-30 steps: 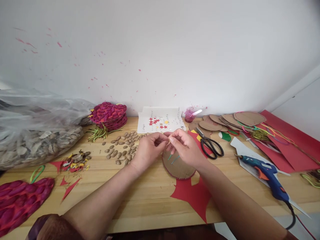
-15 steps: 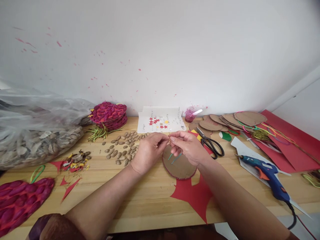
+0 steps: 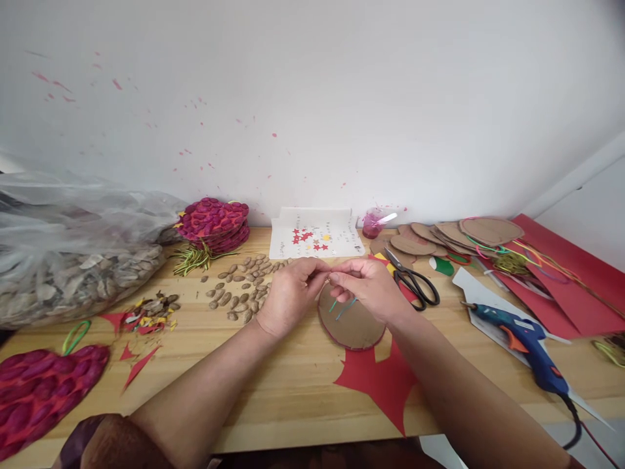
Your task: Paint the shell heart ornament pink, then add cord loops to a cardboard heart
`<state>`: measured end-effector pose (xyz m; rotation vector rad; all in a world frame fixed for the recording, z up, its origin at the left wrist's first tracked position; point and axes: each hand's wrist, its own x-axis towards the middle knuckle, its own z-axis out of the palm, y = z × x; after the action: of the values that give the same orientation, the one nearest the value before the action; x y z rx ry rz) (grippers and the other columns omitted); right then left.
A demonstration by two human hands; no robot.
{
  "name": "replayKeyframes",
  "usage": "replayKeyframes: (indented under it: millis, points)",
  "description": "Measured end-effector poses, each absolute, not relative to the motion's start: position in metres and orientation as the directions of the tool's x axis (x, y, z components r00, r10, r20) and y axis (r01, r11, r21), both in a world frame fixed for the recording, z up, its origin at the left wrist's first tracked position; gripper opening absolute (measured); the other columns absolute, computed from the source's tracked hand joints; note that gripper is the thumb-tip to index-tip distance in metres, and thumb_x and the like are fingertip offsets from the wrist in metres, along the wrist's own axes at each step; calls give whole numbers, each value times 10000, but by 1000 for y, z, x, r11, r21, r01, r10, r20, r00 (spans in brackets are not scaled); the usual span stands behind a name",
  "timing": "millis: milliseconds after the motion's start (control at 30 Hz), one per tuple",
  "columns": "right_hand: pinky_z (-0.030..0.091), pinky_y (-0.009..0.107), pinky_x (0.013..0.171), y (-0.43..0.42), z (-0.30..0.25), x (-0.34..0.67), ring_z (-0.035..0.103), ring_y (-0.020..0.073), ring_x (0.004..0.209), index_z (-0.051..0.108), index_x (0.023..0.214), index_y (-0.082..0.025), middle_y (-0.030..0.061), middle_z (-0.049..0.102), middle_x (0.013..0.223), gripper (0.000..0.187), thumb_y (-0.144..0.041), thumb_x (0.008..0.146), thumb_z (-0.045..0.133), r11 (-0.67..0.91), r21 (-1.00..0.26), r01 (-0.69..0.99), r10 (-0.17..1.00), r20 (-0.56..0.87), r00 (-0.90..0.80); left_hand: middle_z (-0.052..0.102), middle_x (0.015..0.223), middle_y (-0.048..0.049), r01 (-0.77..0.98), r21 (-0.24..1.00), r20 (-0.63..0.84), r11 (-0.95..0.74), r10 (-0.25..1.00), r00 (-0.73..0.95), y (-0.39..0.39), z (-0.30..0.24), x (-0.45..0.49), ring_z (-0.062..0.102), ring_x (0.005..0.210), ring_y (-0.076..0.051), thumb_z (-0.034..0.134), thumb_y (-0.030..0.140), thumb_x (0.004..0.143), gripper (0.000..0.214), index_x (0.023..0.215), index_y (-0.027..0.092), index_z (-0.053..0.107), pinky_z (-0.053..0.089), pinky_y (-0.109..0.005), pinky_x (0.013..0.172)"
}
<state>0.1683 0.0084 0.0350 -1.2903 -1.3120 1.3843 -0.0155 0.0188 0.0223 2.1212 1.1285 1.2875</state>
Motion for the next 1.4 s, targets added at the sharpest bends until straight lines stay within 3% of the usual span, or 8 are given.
replayKeyframes:
  millis: [267,500,667,867,1167,1400]
  points:
    - [548,232,593,6,41,163,665,98,584,717,844,-168,11,742,732,99,-255,834,761,-142,-976,165,987,-152,-49,774,830,12,351,805,406,-478,875,262,20,21,-13,688,725,-136,630,163,920,121,893,209,739,515,-245,708]
    - [526,217,522,10,32,168,605,90,543,686,750,-179,-10,674,643,290,-375,717,896,-300,-942,-149,948,-277,-159,717,781,8,369,781,431,-503,863,264,17,22,-12,647,697,-131,598,130,894,106,845,201,660,496,-243,684]
    - [491,200,482,12,32,172,555,70,503,717,734,-166,-14,637,613,269,-357,710,905,-438,-863,-253,885,-365,-288,700,763,6,353,791,429,-500,864,263,17,20,-12,636,686,-135,603,147,894,93,836,207,645,498,-247,671]
    - [464,195,465,11,32,170,536,69,493,719,717,-164,-25,617,581,319,-393,658,932,-411,-868,-278,901,-339,-272,702,770,21,302,824,421,-480,874,241,18,18,-11,637,700,-124,653,145,885,89,821,206,657,504,-237,691]
    - [435,199,469,11,33,169,522,65,492,714,733,-159,-36,605,575,331,-394,656,935,-391,-877,-280,912,-326,-251,702,774,6,81,928,340,-364,915,219,17,21,-9,630,715,-122,698,196,854,37,825,189,677,510,-234,693]
    - [430,184,457,11,33,169,513,53,477,725,719,-161,-42,606,568,346,-410,627,947,-397,-873,-284,907,-326,-268,647,706,22,-92,981,191,-173,949,250,22,20,-9,593,636,-106,763,259,802,136,810,183,651,508,-230,620]
